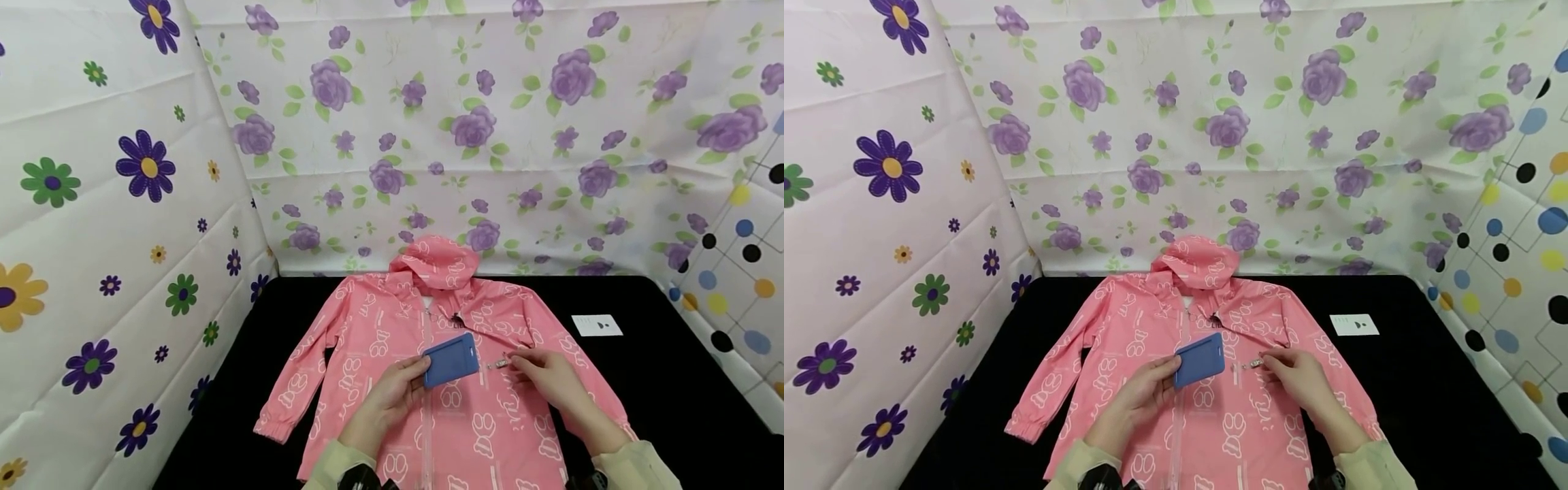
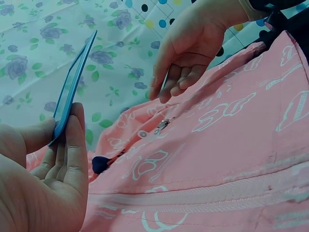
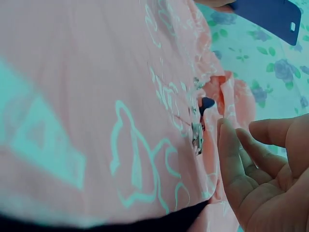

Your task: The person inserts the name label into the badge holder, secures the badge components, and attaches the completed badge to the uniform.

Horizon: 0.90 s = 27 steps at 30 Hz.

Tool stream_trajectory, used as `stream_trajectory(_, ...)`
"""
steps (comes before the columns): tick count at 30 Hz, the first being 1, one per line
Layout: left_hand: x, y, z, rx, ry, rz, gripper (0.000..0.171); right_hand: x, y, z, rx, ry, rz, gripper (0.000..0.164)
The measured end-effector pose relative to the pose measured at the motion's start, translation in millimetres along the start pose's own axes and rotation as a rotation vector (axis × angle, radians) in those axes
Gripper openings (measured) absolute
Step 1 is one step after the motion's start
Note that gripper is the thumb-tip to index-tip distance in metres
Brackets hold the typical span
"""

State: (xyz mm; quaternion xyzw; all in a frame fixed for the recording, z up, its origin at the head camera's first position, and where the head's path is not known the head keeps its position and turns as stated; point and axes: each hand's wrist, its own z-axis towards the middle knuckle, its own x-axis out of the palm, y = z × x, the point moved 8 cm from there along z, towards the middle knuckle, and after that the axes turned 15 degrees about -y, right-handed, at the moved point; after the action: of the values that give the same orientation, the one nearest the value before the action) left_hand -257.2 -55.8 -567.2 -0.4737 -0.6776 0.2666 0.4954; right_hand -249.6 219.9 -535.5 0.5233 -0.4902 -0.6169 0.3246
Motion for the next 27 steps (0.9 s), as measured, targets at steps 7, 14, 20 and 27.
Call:
stream_trajectory(7, -1.5, 0.6, 0.2, -0.011, -0.006, -0.004, 0.024, 7, 1, -5, 0.034, 0.020, 0.027, 0.039)
stream_trajectory(14, 0.2, -1.6, -0.2, -0.002, -0.003, 0.001, 0.023, 9, 5, -6, -0.001, 0.019, 0.009, 0.037)
stream_trajectory(20, 0.4, -3.5, -0.4, 0.006, -0.016, 0.007, 0.017, 11, 5, -9, 0.000, 0.032, 0.026, 0.038)
stream_trajectory(27, 4.1, -5.4, -1.8, 0.014, 0.000, 0.031, 0.013, 13, 9, -16, -0.014, 0.052, 0.037, 0.040)
